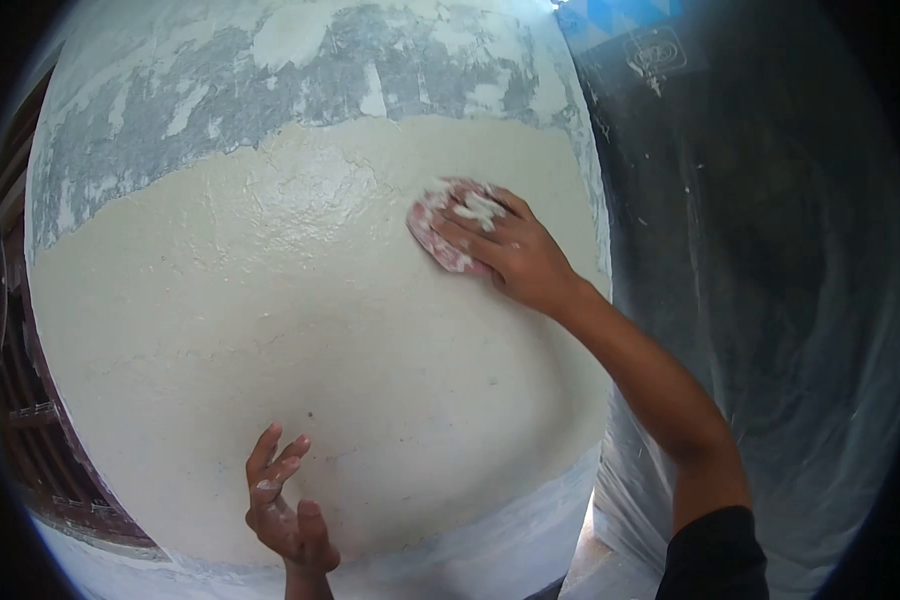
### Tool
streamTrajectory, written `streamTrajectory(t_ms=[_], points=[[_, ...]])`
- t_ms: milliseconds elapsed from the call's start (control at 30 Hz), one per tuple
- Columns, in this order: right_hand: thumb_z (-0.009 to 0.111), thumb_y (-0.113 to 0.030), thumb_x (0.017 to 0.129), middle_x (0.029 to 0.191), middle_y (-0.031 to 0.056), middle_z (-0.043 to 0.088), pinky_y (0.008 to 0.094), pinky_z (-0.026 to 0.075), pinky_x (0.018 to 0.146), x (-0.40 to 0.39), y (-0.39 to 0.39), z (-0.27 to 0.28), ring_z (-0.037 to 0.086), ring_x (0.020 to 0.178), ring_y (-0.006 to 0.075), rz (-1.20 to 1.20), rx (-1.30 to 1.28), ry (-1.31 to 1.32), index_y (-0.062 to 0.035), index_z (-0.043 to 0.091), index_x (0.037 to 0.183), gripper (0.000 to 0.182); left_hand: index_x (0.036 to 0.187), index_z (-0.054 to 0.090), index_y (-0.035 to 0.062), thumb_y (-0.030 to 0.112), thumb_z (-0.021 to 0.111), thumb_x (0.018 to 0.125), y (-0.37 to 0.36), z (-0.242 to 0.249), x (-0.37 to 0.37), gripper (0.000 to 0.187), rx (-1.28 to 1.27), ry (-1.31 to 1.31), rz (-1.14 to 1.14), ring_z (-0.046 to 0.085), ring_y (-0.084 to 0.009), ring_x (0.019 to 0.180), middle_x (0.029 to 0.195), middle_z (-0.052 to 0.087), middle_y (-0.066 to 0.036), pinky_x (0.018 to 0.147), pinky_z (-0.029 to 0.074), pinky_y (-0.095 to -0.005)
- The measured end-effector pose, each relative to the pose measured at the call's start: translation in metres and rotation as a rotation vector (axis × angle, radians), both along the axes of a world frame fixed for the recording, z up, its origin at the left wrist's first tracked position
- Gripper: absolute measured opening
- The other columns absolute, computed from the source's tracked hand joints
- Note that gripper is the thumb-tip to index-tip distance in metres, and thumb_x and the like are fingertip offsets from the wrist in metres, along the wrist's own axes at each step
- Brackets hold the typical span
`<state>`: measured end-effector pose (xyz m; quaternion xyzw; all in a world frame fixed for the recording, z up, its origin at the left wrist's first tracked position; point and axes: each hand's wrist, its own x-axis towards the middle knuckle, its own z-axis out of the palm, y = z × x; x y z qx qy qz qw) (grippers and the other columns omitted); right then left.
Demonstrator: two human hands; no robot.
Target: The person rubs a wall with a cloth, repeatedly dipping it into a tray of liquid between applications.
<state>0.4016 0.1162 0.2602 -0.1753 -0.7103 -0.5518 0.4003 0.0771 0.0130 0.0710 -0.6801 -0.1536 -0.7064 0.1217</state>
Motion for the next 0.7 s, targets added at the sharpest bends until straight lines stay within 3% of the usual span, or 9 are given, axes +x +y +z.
streamTrajectory(t_ms=[200,333,433,567,600,700], points=[[0.076,-0.007,0.080,0.128,0.0037,0.070,0.0460,0.038,0.114,-0.024,0.005,0.050,0.068,0.105,0.0237,0.039,0.069,0.122,-0.0198,0.064,0.137,0.059,0.118,0.056,-0.0023,0.023,0.051,0.094,0.003,0.004,0.006,0.035,-0.002,-0.010,0.012,0.056,-0.0462,0.126,0.120,0.065,-0.025,0.101,0.050,-0.0556],[0.076,-0.005,0.081,0.129,0.0051,0.069,0.0469,0.036,0.115,0.003,0.004,-0.001,0.067,0.111,0.0245,-0.077,-0.027,0.116,-0.0188,0.062,0.138,0.060,0.117,0.057,-0.0030,0.022,0.051,0.093,0.000,-0.005,-0.002,0.035,0.018,0.007,-0.063,0.055,-0.0464,0.127,0.116,0.066,-0.024,0.100,0.051,-0.0564],[0.075,-0.004,0.082,0.131,0.0062,0.068,0.0465,0.036,0.115,-0.012,-0.004,0.003,0.067,0.113,0.0249,0.000,0.104,0.148,-0.0180,0.061,0.139,0.060,0.120,0.056,-0.0036,0.020,0.051,0.092,0.003,-0.005,-0.005,0.037,0.030,-0.043,-0.077,0.055,-0.0468,0.126,0.112,0.067,-0.022,0.099,0.052,-0.0570],[0.074,-0.005,0.083,0.133,0.0032,0.068,0.0467,0.037,0.115,-0.064,-0.001,0.060,0.067,0.111,0.0248,0.141,0.158,0.090,-0.0219,0.059,0.141,0.063,0.126,0.054,-0.0020,0.018,0.050,0.091,0.005,0.001,-0.003,0.040,0.016,0.017,0.008,0.056,-0.0470,0.125,0.114,0.065,-0.019,0.097,0.053,-0.0570],[0.075,-0.008,0.083,0.132,0.0017,0.068,0.0458,0.036,0.116,-0.065,0.004,0.063,0.067,0.111,0.0246,0.074,0.124,0.087,-0.0237,0.057,0.143,0.065,0.126,0.054,-0.0017,0.018,0.050,0.091,0.005,0.000,-0.001,0.040,0.026,0.006,-0.038,0.056,-0.0465,0.126,0.115,0.065,-0.019,0.098,0.053,-0.0569],[0.076,-0.010,0.083,0.132,0.0033,0.068,0.0455,0.037,0.116,-0.041,0.009,0.031,0.067,0.113,0.0244,0.045,-0.011,0.067,-0.0227,0.059,0.142,0.063,0.124,0.055,-0.0020,0.018,0.051,0.091,0.005,-0.005,-0.004,0.039,0.033,-0.011,-0.093,0.055,-0.0453,0.127,0.114,0.066,-0.019,0.099,0.052,-0.0568]])
